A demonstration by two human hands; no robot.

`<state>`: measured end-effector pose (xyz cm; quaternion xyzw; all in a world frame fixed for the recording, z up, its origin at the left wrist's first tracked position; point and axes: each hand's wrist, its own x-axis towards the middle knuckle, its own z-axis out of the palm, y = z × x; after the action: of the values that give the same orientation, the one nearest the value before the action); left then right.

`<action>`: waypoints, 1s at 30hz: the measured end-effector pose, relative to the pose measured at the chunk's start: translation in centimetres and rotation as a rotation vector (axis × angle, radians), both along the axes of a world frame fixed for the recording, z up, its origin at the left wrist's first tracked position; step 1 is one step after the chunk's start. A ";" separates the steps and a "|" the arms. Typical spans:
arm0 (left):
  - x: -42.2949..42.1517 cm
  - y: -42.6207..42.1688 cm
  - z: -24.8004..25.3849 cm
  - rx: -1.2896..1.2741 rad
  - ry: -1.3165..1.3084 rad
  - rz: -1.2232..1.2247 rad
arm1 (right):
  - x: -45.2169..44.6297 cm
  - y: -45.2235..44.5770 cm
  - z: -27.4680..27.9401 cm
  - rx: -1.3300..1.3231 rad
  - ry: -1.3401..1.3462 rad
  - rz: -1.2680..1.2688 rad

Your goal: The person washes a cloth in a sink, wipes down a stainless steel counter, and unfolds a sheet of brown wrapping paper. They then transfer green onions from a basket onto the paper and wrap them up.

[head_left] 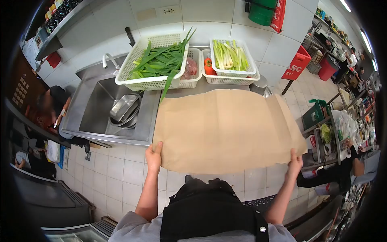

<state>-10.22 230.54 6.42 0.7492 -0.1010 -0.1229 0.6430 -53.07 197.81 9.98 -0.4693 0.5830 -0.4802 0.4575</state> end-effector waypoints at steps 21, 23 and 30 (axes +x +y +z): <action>14.4 0.3 -4.8 0.487 -0.252 0.135 | 15.5 -2.4 -15.5 -0.050 -0.144 0.051; 14.6 0.3 -4.9 0.616 -0.332 0.189 | 14.8 -1.6 -14.2 0.010 -0.043 0.065; 11.0 -2.4 -2.1 0.515 -0.927 -0.175 | 12.7 2.6 -10.2 0.196 0.088 0.075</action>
<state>0.82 228.12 4.31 0.8471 -0.4031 0.1468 0.3138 -40.39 200.46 -0.25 -0.4646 0.6285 -0.3825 0.4928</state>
